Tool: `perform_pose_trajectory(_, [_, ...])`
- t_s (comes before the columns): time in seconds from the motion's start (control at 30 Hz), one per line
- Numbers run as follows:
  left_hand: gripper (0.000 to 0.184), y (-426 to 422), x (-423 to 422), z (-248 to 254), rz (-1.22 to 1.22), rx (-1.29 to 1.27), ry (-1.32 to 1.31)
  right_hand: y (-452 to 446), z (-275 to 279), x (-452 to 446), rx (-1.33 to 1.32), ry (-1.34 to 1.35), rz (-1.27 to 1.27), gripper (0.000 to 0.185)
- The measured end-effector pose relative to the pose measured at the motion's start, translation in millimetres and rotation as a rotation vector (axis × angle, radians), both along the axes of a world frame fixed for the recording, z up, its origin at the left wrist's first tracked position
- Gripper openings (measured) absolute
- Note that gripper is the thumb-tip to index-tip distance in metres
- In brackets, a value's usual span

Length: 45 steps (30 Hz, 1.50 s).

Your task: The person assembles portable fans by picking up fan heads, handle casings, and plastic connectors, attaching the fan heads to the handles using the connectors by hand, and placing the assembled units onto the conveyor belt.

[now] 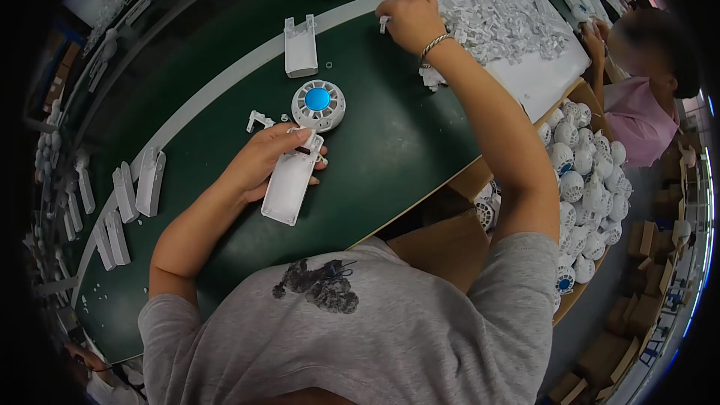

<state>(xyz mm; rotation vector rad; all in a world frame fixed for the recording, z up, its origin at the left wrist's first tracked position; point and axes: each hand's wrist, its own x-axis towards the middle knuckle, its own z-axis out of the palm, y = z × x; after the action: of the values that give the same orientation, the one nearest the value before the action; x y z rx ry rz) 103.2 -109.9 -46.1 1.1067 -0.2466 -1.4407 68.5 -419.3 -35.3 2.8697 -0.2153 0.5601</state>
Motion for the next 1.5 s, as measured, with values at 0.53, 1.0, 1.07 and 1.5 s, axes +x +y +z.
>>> perform_pose_trajectory(0.53, [0.029, 5.0, 1.8, 2.4, 0.034, -0.034, 0.004, 109.8, 0.9, -109.2, -0.032, -0.042, 0.353, 0.028])
perform_pose_trajectory(1.0, [0.032, 3.9, -7.3, 3.8, 0.052, -0.036, -0.033, 78.0, 9.1, -104.0, 0.502, -0.149, -0.036, 0.013])
perform_pose_trajectory(1.07, [0.032, 3.5, -7.4, 4.1, 0.052, -0.032, -0.039, 81.0, 5.0, -106.0, 0.477, -0.143, 0.119, 0.016])
perform_pose_trajectory(1.5, [0.037, 57.7, 29.9, 56.8, 0.204, -0.195, -0.153, 147.5, 34.1, -63.7, 0.49, -0.112, 0.568, 0.02])
